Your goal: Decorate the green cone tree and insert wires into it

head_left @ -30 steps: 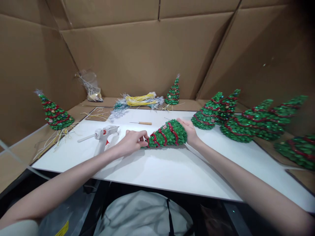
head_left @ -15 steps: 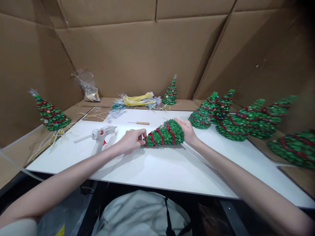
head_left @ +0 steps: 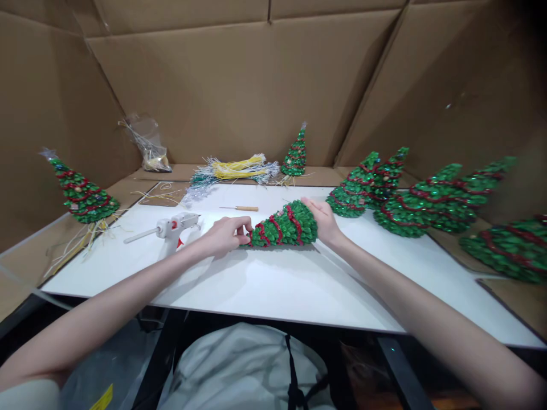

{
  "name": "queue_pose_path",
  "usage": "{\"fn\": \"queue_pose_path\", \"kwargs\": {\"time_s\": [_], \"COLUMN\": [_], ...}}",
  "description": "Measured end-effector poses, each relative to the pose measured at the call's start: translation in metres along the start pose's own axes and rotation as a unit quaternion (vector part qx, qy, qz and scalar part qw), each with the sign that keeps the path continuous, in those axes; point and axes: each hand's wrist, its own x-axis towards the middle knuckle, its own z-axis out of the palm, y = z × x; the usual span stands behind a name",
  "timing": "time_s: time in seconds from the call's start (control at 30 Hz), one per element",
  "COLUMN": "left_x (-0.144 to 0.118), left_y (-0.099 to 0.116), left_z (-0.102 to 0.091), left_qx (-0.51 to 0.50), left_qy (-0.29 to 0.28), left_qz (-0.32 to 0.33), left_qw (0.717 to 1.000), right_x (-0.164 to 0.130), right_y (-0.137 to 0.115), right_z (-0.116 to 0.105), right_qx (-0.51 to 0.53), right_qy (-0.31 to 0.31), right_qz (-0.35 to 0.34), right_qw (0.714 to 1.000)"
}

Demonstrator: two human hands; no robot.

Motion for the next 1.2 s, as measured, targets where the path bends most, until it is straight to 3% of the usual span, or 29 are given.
{"fn": "queue_pose_path", "kwargs": {"time_s": [0.23,0.57,0.67,0.77,0.83,0.93,1.03,1.1,1.2], "left_x": [-0.012,-0.03,-0.031,-0.031,-0.031,-0.031,-0.032,-0.031,-0.025], "left_y": [-0.01,-0.006,-0.002,-0.002,-0.003,-0.004,-0.002,0.0,0.003], "left_z": [-0.015,-0.005,-0.004,-0.004,-0.003,-0.003,-0.004,-0.007,-0.012], "left_qx": [-0.052,-0.02,0.007,0.013,0.015,0.017,0.024,0.027,0.039], "left_qy": [-0.044,0.009,0.016,0.01,0.009,0.008,0.004,0.013,0.06], "left_qz": [0.033,0.067,0.066,0.071,0.073,0.074,0.074,0.073,0.074], "left_qw": [0.997,0.998,0.998,0.997,0.997,0.997,0.997,0.997,0.995], "right_x": [-0.001,0.004,0.007,0.01,0.011,0.011,0.01,0.008,0.006], "right_y": [-0.001,-0.008,-0.013,-0.021,-0.025,-0.024,-0.02,-0.021,-0.034], "right_z": [0.0,-0.014,-0.025,-0.04,-0.052,-0.069,-0.08,-0.081,-0.071], "right_qx": [0.013,0.044,-0.001,-0.114,-0.266,-0.51,-0.619,-0.631,-0.603], "right_qy": [-0.005,0.019,0.017,0.011,0.005,-0.045,-0.104,-0.13,-0.114], "right_qz": [0.023,0.043,0.029,-0.003,-0.038,-0.037,-0.004,-0.008,-0.049], "right_qw": [1.0,0.998,0.999,0.993,0.963,0.858,0.778,0.765,0.788]}}
